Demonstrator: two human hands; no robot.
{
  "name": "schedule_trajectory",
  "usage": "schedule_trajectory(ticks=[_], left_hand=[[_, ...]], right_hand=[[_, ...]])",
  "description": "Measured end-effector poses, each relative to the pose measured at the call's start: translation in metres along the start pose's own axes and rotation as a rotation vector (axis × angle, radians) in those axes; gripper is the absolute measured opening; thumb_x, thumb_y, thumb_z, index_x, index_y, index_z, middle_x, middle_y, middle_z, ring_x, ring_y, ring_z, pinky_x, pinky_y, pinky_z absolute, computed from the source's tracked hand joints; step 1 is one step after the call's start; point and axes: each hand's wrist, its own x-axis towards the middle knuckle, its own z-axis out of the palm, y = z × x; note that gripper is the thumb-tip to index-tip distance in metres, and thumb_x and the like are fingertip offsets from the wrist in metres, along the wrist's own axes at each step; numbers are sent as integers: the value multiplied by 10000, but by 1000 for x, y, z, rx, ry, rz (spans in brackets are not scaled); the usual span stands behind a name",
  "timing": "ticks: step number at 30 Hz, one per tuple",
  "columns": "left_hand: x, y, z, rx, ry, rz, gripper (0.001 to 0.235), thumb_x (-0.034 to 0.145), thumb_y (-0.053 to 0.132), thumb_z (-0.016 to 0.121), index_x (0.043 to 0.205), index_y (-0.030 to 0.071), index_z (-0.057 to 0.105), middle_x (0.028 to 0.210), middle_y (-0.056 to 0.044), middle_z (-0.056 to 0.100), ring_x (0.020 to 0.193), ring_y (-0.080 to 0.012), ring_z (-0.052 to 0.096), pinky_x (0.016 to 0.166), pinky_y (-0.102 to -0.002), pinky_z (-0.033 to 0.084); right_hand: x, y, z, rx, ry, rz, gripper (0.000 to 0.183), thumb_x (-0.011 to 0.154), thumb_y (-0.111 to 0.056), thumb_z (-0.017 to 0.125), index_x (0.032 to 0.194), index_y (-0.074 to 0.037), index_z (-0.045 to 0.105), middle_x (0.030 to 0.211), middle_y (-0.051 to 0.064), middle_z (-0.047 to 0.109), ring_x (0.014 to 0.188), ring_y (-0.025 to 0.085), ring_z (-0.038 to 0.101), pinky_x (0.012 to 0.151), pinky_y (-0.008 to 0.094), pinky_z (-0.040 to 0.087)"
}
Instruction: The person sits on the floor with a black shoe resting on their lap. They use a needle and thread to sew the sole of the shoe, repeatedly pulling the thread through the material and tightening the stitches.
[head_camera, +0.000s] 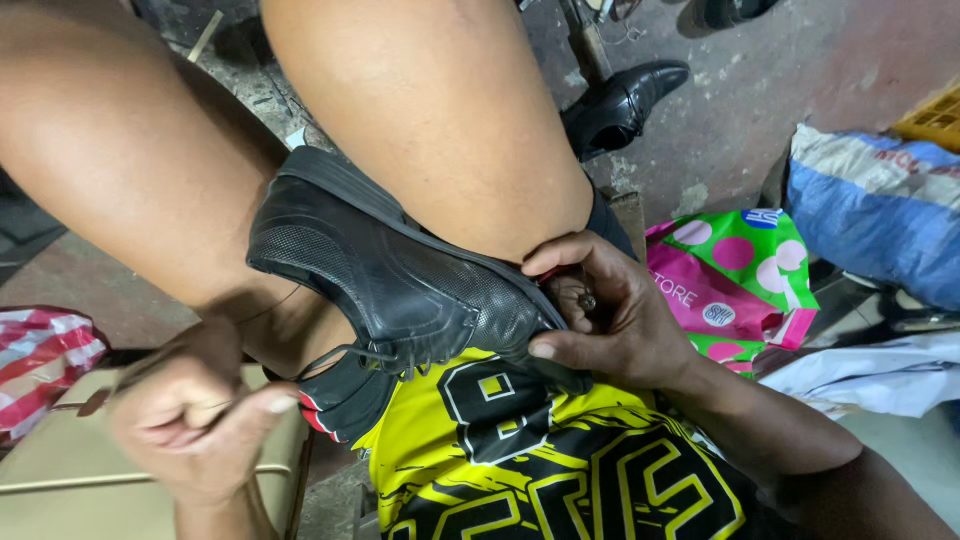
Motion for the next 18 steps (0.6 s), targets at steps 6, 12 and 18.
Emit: schedule_trajectory(ticks=[6, 12, 18], left_hand=[[-5, -73, -79, 406, 502, -131, 439, 1005, -27, 790, 827, 99, 409, 845, 30, 493, 752, -113, 406, 724, -277, 376], [16, -81, -76, 144, 387, -76, 236, 1091, -2, 760, 965, 52, 568, 967, -18, 565, 810, -94, 492, 745, -216, 420], [12, 26, 14, 639, -155, 265, 144, 1005, 33, 715, 1135, 88, 692, 1115, -133, 698, 947, -232, 689, 816, -332, 544]], right_hand=[[3, 10, -1, 90, 24, 29, 525, 815, 6, 850, 1266, -24, 583, 767, -97, 412, 658, 1, 360, 626, 179, 289], [-1, 10, -5, 64, -16, -11, 524, 833, -1, 838, 1285, -23, 574, 758, -99, 426, 649, -4, 375, 624, 179, 299], [-11, 14, -6, 26, -23, -62, 540, 841, -7, 831, 1302, -22, 550, 790, -90, 470, 647, -6, 367, 619, 177, 287]])
